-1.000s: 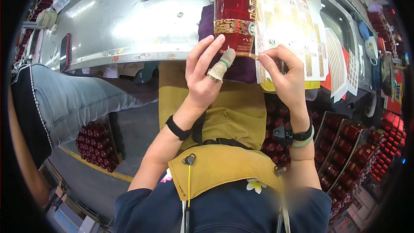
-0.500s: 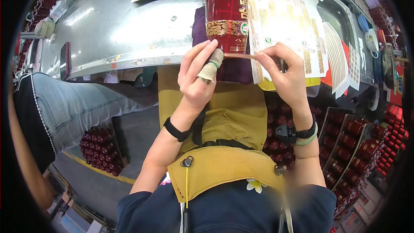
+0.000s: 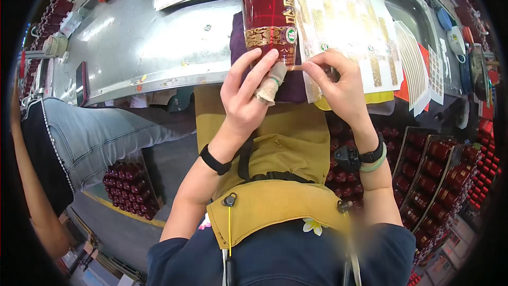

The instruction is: Applying gold decorative labels and circular seals to red wine bottles on a production line.

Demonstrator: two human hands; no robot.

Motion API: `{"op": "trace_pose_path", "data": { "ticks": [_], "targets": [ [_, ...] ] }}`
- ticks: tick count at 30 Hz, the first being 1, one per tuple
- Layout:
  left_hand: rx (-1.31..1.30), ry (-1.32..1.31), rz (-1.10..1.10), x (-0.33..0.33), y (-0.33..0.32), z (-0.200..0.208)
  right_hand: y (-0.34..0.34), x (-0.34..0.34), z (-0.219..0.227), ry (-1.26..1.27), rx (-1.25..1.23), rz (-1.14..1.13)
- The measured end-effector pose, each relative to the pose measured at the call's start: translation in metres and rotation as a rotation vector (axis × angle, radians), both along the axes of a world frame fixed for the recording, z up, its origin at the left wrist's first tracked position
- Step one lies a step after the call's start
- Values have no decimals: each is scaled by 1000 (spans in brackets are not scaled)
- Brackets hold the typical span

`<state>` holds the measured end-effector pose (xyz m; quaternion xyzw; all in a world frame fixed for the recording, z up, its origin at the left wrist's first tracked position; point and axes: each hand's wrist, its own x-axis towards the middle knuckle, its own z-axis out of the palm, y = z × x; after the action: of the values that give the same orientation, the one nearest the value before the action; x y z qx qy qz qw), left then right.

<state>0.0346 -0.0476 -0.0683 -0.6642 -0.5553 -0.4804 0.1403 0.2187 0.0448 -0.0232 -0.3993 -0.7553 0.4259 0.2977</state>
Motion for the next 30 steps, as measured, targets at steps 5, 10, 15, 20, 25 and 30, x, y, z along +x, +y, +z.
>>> {"op": "trace_pose_path", "data": {
  "ticks": [5,10,15,20,25,30],
  "targets": [
    [74,-187,79,-2,0,-9,-2,-1,2,19,40,4],
    [31,-181,75,-5,-6,-17,-2,-2,5,14,5,19],
    [15,-111,107,-3,-8,-15,0,-2,7,21,-8,14],
    [20,-138,83,0,-7,-14,0,3,11,25,5,39],
    [44,-104,91,2,-4,-14,2,3,7,1,-32,1],
    [44,-116,88,6,-3,-3,2,0,-1,-1,-1,-4]
  ]
}}
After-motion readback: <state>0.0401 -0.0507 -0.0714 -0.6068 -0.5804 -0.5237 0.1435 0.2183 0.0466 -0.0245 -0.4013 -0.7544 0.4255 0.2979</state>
